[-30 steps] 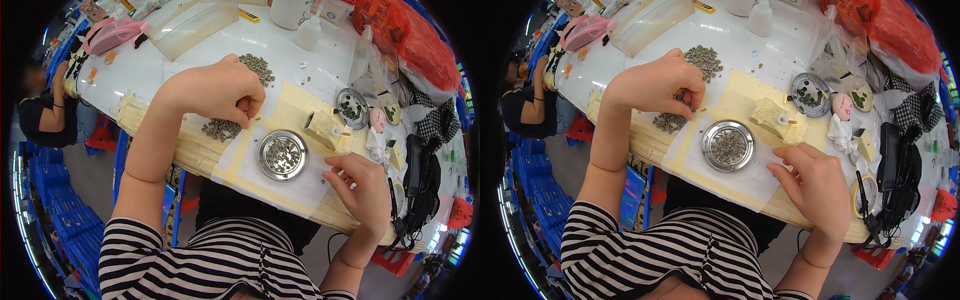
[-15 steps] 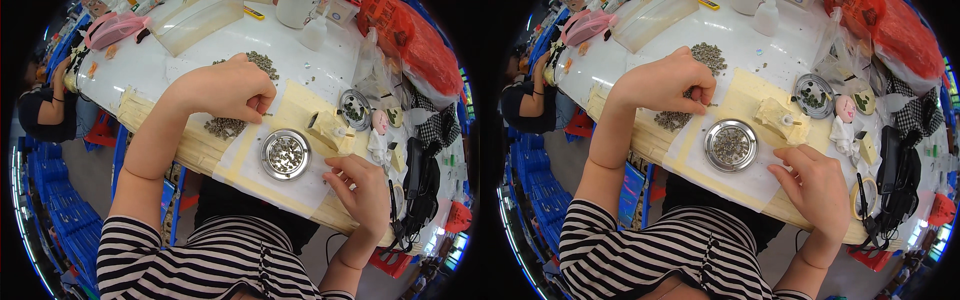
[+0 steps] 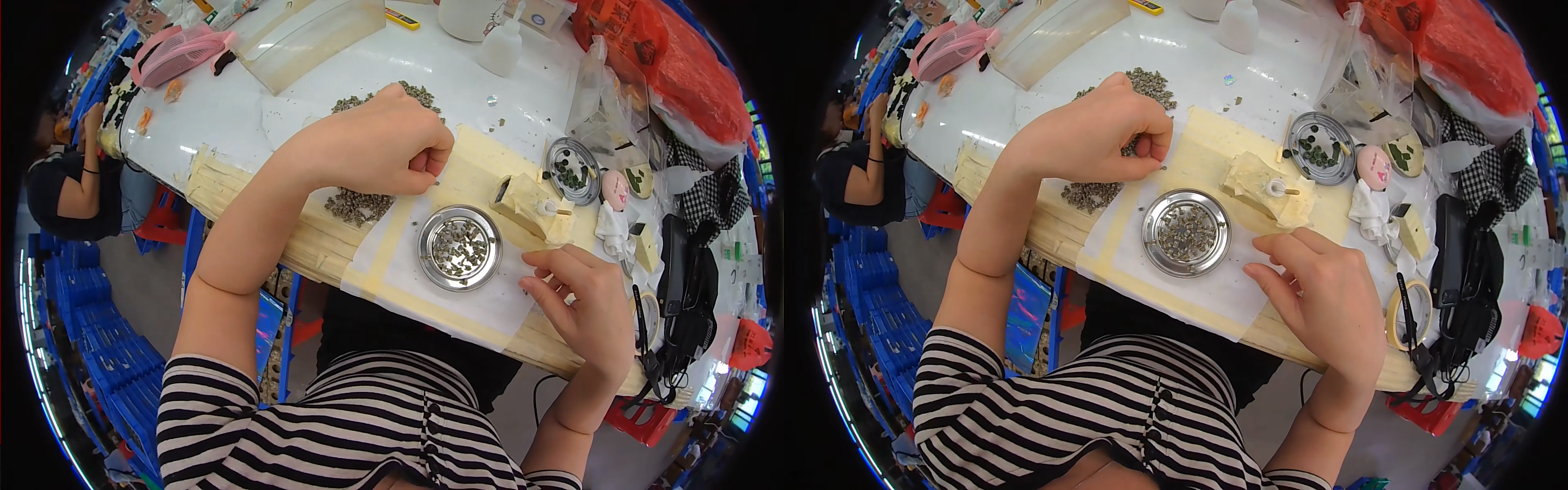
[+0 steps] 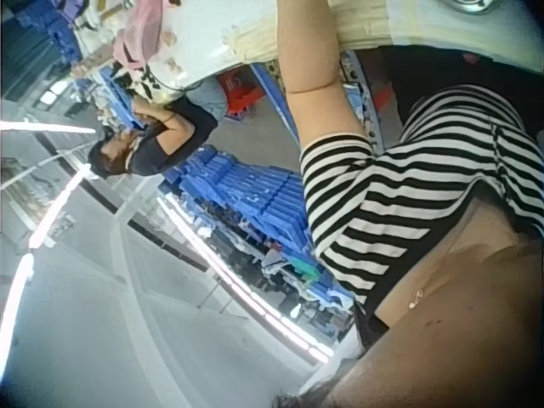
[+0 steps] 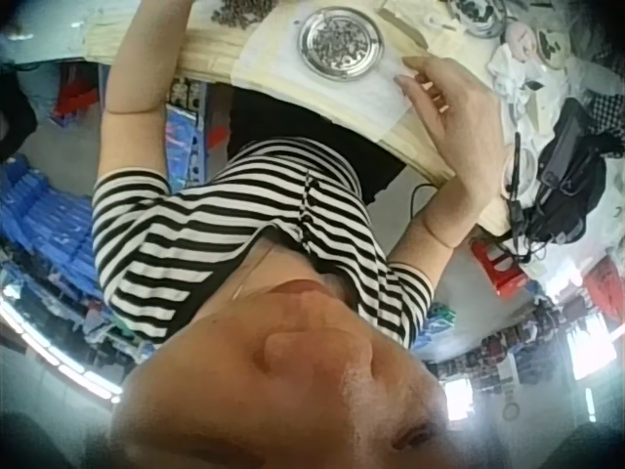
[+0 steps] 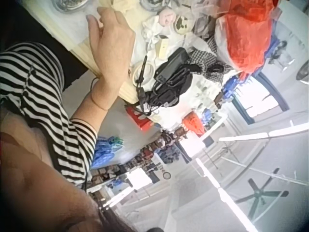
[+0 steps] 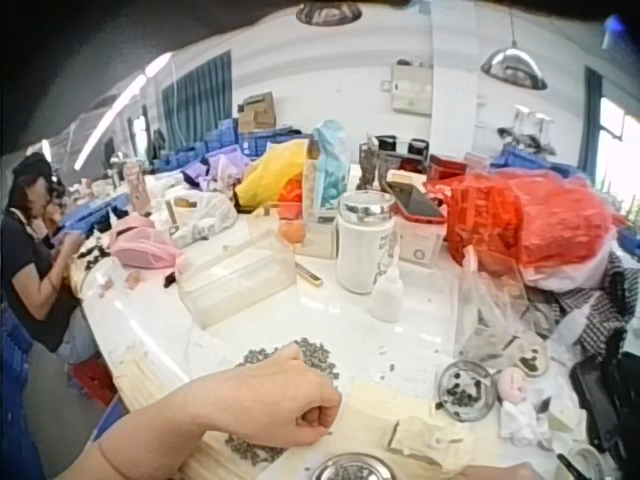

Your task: The person places small decorative elements onto a plastic toy component by hand, handling individual small pieces from a tray and pressing them into place.

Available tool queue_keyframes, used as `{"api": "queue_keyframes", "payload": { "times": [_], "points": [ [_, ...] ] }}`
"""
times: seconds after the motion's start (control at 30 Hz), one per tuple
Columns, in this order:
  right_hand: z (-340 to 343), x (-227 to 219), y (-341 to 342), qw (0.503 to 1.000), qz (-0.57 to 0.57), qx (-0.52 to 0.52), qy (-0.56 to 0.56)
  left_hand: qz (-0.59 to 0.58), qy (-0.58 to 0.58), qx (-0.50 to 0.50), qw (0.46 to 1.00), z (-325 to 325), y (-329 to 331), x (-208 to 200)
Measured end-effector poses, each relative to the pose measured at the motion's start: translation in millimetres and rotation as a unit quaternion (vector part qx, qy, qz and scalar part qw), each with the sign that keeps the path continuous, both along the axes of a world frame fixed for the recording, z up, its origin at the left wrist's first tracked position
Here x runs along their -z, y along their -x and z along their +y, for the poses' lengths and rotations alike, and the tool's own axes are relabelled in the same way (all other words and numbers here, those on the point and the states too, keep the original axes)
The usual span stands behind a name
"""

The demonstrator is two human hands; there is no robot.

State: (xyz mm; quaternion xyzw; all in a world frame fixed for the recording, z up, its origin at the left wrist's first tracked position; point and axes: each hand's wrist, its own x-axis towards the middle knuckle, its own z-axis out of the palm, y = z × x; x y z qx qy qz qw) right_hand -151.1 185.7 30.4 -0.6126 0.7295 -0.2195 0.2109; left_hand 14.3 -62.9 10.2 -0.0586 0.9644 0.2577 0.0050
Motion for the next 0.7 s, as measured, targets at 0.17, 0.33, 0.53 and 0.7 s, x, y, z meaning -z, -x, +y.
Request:
{"api": "queue_keyframes", "payload": {
  "times": [0.17,0.33,0.53,0.7],
  "points": [
    [0.2,0.3,-2.3,0.999,-0.034,0.01,0.041,0.063,-0.051,-0.081,0.993,4.6,3.9,-6.3],
    [-3.4,3.1,-11.9,0.987,-0.073,0.049,0.132,0.169,-0.253,-0.045,0.952,18.9,10.4,-7.7],
    [-12.5,6.3,-21.4,0.964,-0.161,0.063,0.202,0.182,-0.462,0.002,0.868,54.3,10.3,2.6],
    [-8.2,10.0,-26.8,0.907,-0.39,0.092,0.127,0.267,-0.385,0.044,0.883,60.0,11.4,10.7]
  ]
}}
